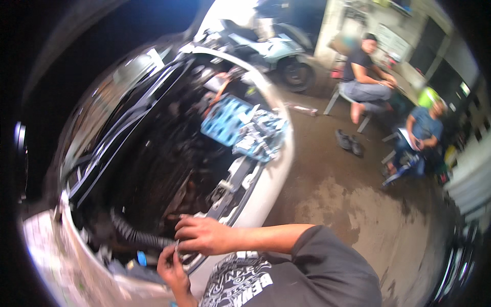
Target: The person wipes a small metal component with a cloth and then installs it into a plastic housing on the front frame of a car with an open hood.
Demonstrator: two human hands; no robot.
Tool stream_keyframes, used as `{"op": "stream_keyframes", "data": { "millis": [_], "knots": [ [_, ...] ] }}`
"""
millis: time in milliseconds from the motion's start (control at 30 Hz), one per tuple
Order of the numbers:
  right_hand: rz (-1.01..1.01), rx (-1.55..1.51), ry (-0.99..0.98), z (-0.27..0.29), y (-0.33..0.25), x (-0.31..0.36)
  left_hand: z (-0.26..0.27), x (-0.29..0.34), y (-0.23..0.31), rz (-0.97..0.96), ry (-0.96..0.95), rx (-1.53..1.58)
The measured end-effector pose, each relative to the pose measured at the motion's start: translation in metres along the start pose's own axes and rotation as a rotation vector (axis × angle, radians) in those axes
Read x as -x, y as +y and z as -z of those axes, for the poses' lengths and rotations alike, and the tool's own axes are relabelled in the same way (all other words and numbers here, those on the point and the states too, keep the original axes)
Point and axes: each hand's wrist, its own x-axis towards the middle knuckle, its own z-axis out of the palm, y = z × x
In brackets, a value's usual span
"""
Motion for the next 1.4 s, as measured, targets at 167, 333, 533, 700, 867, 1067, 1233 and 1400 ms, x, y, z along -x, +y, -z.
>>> {"op": "stream_keyframes", "data": {
  "millis": [167,333,533,700,867,1067,1233,1400],
  "knots": [
    [-0.032,0.077,-0.076,0.009,-0.016,-0.003,-0.011,-0.008,0.008,0.103,-0.065,0.175],
    [-0.022,0.1,-0.096,0.002,-0.027,-0.011,-0.011,0.0,0.011,0.116,-0.057,0.309],
    [0.033,0.109,-0.064,0.002,-0.021,-0.014,-0.009,-0.001,0.016,0.084,-0.033,0.342],
    [0.006,0.132,0.001,0.0,-0.005,-0.017,-0.005,-0.003,0.016,0.119,-0.071,0.346],
    [0.082,0.131,-0.03,0.004,-0.009,-0.021,-0.006,-0.005,0.02,0.109,-0.066,0.319],
    [0.057,0.036,-0.062,0.004,-0.019,-0.021,-0.004,-0.006,0.021,0.111,-0.08,0.315],
    [0.039,0.055,-0.044,0.001,-0.022,-0.022,-0.005,-0.004,0.018,0.123,-0.054,0.292],
    [-0.007,0.103,-0.013,-0.004,-0.004,-0.015,-0.005,-0.003,0.017,0.127,-0.041,0.277]
  ]
}}
